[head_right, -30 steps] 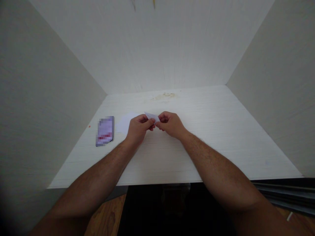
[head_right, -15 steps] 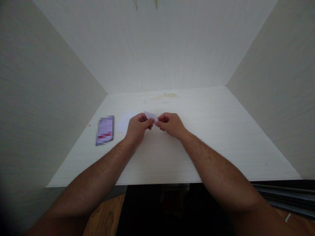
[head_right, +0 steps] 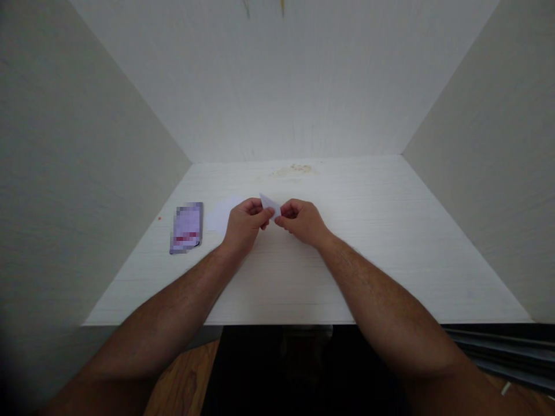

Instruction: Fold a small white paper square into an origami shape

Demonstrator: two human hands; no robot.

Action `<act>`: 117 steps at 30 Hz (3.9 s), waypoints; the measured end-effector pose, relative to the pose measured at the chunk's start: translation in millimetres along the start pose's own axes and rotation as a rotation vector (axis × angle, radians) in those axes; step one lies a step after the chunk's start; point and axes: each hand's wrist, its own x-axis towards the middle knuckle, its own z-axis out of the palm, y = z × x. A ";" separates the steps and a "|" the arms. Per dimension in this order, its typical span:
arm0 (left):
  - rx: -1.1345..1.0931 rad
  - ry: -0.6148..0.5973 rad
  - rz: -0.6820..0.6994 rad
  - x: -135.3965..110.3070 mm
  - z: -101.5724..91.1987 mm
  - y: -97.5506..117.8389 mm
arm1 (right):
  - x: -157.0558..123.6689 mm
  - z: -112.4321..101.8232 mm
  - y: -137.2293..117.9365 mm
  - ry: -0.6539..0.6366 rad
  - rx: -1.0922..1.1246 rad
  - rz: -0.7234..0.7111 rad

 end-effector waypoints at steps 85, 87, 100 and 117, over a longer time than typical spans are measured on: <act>0.087 -0.140 0.006 -3.8 -1.4 3.1 | 0.2 -1.7 -9.1 0.078 0.191 -0.025; 0.054 -0.132 -0.008 -3.5 -1.4 2.5 | 0.9 -1.6 -7.7 0.081 0.190 -0.030; 0.186 -0.113 -0.044 -7.0 1.0 9.3 | -0.2 -0.7 -12.2 0.131 0.249 -0.029; 0.040 -0.188 -0.015 -1.9 -4.8 -1.0 | -0.9 -5.2 -12.6 0.190 0.274 -0.065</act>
